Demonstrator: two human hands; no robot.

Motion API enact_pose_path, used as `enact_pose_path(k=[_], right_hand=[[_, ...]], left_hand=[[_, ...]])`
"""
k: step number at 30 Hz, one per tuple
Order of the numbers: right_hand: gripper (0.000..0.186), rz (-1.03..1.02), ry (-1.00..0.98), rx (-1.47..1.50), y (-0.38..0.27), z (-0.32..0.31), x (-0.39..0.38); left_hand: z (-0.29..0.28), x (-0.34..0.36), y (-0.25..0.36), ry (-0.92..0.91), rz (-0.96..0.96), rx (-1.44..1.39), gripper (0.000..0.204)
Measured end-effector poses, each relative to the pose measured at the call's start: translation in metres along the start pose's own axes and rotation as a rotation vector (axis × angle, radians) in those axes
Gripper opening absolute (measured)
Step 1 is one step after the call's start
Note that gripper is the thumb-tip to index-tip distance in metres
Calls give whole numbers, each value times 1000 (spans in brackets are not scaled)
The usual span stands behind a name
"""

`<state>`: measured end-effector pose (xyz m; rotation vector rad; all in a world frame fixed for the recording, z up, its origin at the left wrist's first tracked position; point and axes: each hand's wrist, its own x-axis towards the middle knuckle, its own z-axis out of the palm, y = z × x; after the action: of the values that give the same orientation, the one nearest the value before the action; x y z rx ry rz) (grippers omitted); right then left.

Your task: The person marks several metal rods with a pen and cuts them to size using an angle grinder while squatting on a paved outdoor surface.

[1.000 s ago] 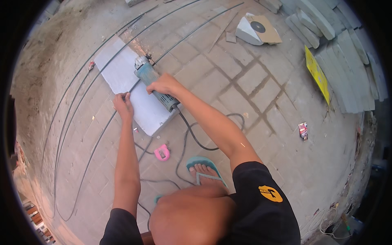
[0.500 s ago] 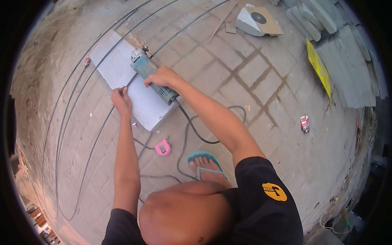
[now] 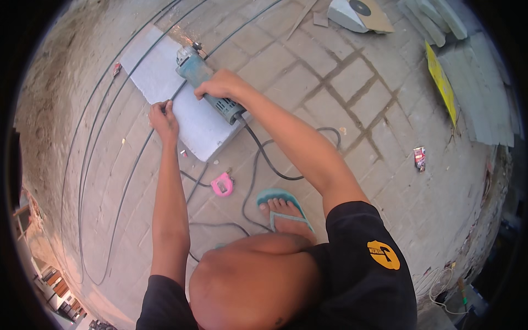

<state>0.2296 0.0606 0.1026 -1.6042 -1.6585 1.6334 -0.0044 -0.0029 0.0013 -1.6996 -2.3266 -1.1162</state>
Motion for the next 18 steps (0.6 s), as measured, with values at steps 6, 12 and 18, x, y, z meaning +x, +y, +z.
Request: enact_pose_path(k=[6, 12, 18], right_hand=[[43, -7, 20, -20, 2, -2, -3], [43, -18, -8, -5, -3, -2, -11], [51, 14, -4, -8, 4, -3, -7]], left_hand=[[1, -2, 5, -6, 8, -3, 18], [0, 0, -3, -2, 5, 6, 16], [4, -1, -2, -3, 3, -1, 16]])
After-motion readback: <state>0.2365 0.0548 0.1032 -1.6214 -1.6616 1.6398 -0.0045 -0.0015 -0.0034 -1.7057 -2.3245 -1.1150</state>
